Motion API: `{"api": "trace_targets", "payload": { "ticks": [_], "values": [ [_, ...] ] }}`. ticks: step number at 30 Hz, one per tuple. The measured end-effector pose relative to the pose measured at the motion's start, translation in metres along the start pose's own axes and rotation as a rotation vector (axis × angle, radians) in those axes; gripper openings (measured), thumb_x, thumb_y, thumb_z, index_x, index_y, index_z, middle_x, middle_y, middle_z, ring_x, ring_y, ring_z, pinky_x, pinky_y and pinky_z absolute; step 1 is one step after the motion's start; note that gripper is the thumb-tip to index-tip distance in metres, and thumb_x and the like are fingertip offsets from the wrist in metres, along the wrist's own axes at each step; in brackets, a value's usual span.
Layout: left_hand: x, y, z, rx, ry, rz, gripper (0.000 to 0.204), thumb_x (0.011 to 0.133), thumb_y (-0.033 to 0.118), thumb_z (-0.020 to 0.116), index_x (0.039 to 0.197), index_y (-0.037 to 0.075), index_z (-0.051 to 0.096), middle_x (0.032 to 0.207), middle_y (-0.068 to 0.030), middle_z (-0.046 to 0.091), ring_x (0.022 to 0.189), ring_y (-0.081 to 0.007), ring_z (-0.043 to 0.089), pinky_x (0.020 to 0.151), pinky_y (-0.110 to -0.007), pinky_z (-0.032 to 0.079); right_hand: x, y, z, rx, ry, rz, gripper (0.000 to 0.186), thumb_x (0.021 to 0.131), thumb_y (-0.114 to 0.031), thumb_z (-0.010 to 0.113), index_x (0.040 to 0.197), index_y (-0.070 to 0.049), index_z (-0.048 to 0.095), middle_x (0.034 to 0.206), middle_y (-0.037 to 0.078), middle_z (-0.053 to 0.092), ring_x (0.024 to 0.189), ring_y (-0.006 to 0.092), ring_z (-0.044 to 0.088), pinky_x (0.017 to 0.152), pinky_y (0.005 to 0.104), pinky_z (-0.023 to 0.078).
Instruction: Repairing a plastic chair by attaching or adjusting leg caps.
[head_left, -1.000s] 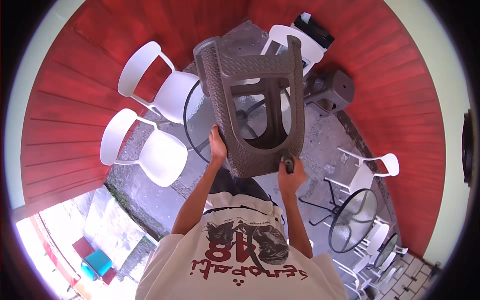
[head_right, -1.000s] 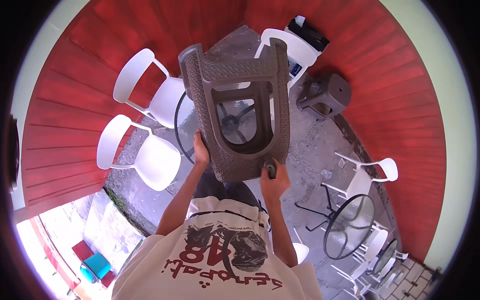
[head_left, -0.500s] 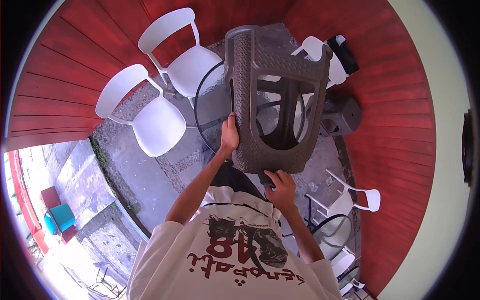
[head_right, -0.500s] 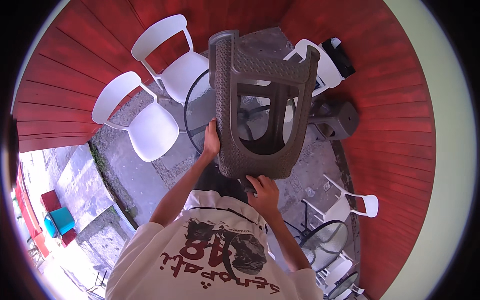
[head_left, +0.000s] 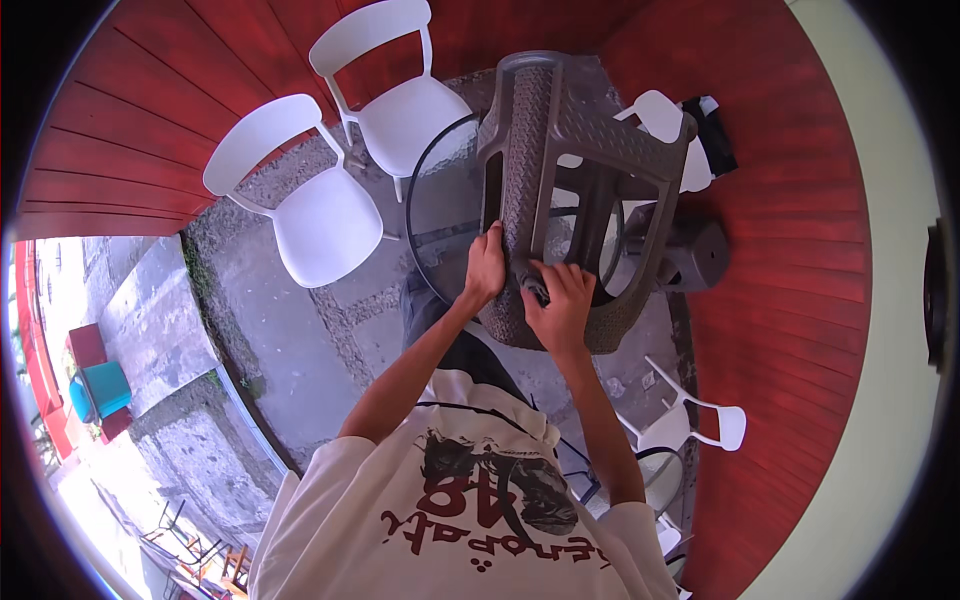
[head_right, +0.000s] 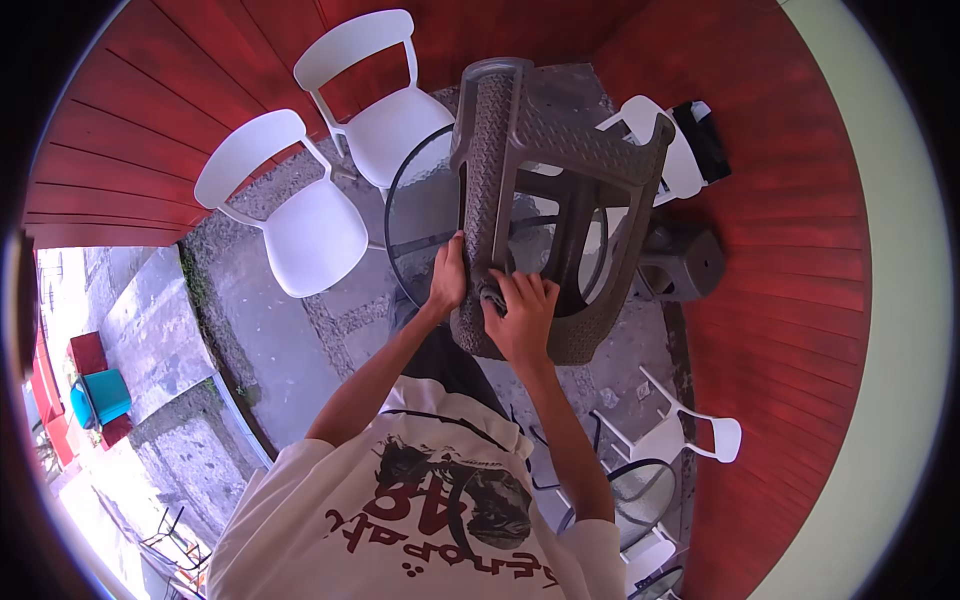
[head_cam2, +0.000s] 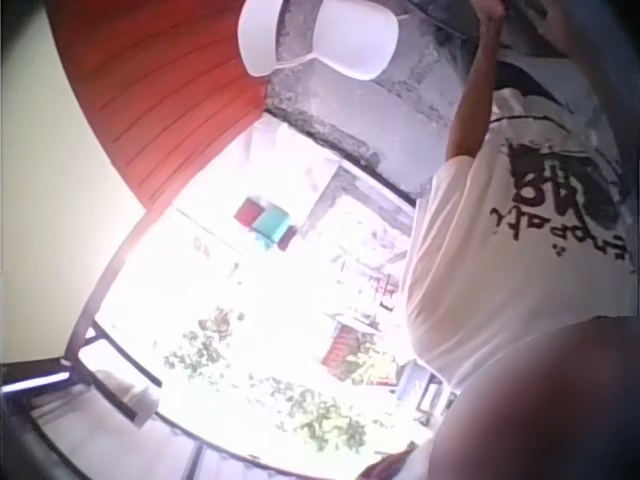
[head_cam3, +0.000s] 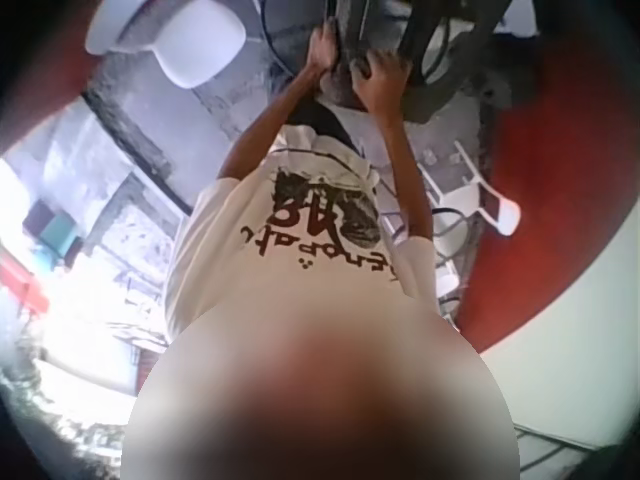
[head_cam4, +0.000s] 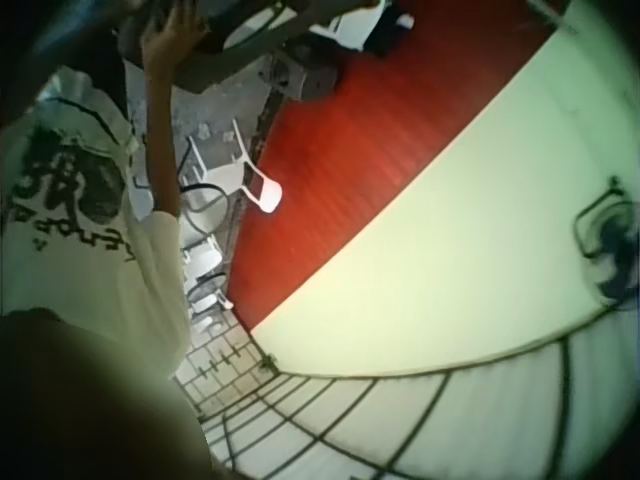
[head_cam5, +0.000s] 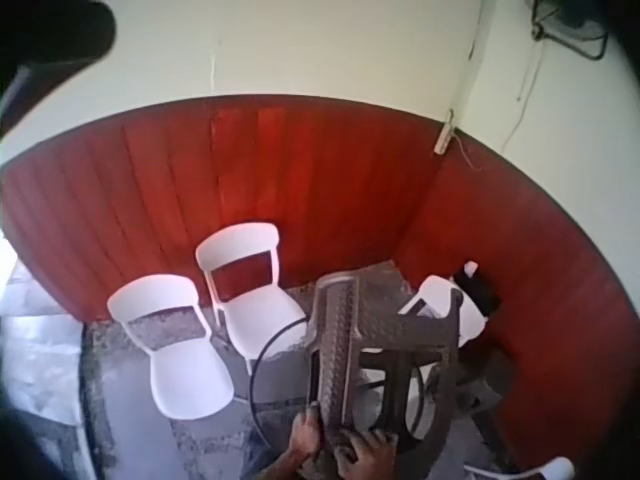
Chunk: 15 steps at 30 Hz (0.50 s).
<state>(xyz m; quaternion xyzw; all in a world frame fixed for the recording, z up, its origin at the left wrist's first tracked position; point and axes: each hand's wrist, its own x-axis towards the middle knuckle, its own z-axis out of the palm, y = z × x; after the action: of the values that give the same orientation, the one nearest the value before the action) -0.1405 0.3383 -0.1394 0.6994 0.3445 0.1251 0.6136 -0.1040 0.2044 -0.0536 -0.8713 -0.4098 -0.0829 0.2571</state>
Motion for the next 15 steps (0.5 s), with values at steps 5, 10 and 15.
{"api": "trace_targets", "payload": {
  "ticks": [5,10,15],
  "values": [
    [-0.001,0.01,-0.008,-0.095,0.003,-0.086,0.051,0.109,0.033,0.032,0.12,-0.008,0.06,0.109,-0.0394,0.061,0.11,-0.0552,0.055,0.095,-0.051,0.042,-0.086,0.005,-0.033,0.015,-0.193,-0.134,0.041,0.067,-0.015,0.077,0.108,-0.008,0.072,0.087,0.004,0.057,0.086,0.0264,0.055,0.087,0.0463,0.038],
    [-0.008,0.012,0.002,-0.144,0.079,-0.091,0.055,0.11,0.035,0.033,0.11,-0.012,0.061,0.101,-0.0404,0.061,0.107,-0.0552,0.056,0.093,-0.05,0.043,-0.054,0.002,-0.022,-0.02,-0.113,-0.134,0.039,0.068,-0.014,0.077,0.106,-0.01,0.073,0.086,0.003,0.056,0.086,0.0257,0.055,0.088,0.0466,0.038],
    [-0.013,0.01,0.0,-0.148,0.091,-0.055,0.057,0.11,0.034,0.034,0.098,-0.014,0.061,0.09,-0.0389,0.06,0.093,-0.0548,0.058,0.085,-0.051,0.044,0.027,-0.004,0.006,-0.05,0.052,-0.04,0.035,0.071,-0.015,0.079,0.106,-0.01,0.073,0.088,0.003,0.06,0.087,0.0267,0.056,0.089,0.0457,0.038]
  ]
}}
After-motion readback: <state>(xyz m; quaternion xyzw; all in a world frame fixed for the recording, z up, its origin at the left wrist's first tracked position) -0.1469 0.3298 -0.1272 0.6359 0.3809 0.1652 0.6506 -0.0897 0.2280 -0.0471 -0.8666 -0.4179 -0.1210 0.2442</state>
